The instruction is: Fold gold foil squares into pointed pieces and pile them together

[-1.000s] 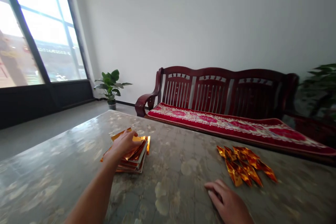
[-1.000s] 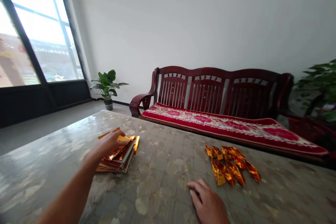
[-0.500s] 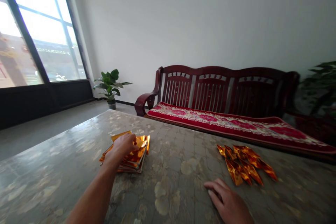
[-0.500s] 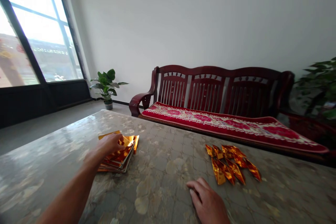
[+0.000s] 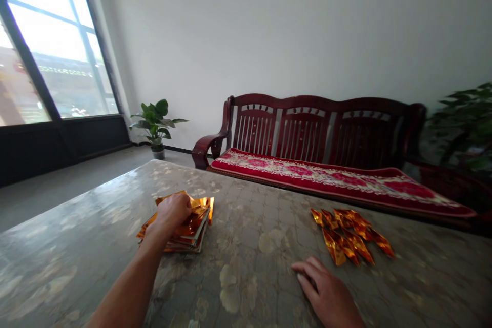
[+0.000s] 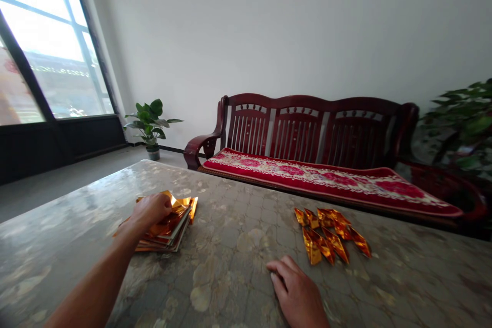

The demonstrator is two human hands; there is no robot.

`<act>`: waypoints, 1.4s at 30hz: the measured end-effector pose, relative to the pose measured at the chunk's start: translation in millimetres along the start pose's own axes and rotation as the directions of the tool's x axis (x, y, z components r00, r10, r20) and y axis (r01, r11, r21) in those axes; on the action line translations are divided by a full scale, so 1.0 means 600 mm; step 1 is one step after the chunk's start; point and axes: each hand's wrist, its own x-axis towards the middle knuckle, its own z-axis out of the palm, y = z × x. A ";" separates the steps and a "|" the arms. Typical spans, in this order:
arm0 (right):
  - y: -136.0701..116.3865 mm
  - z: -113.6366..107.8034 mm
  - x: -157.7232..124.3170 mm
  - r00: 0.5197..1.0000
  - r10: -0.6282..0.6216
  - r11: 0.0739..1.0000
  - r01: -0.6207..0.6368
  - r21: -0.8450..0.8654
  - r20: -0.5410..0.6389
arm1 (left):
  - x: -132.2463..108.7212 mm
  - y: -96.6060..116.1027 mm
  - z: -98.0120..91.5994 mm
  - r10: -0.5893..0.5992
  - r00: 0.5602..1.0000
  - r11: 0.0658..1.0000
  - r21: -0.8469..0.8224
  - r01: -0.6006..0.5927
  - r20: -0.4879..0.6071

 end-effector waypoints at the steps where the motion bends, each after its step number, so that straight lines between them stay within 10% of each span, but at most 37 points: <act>1: 0.000 0.000 0.000 1.000 0.004 1.000 -0.004 0.001 0.009 | -0.001 0.000 -0.002 -0.009 1.000 1.000 -0.004 0.009 -0.003; 12: -0.004 -0.001 -0.001 1.000 0.017 1.000 -0.016 -0.020 0.025 | -0.057 0.092 -0.013 0.302 0.952 0.940 -0.147 -0.307 -0.052; 24: -0.036 -0.005 -0.011 0.952 -0.283 0.959 0.281 -0.037 -0.112 | -0.181 0.259 0.141 0.649 0.761 0.646 -0.547 -0.533 0.025; 29: -0.037 -0.011 -0.008 0.961 -0.270 0.963 0.270 -0.008 -0.058 | -0.187 0.257 0.138 0.701 0.714 0.543 -0.650 -0.532 0.002; 36: -0.033 -0.009 -0.011 0.969 -0.213 0.977 0.211 -0.027 -0.124 | -0.201 0.218 0.126 0.865 0.495 0.394 -0.500 -0.771 -0.083; 42: -0.023 -0.008 -0.016 0.973 -0.198 0.980 0.192 -0.057 -0.120 | -0.200 0.215 0.148 0.865 0.478 0.380 -0.418 -0.825 -0.156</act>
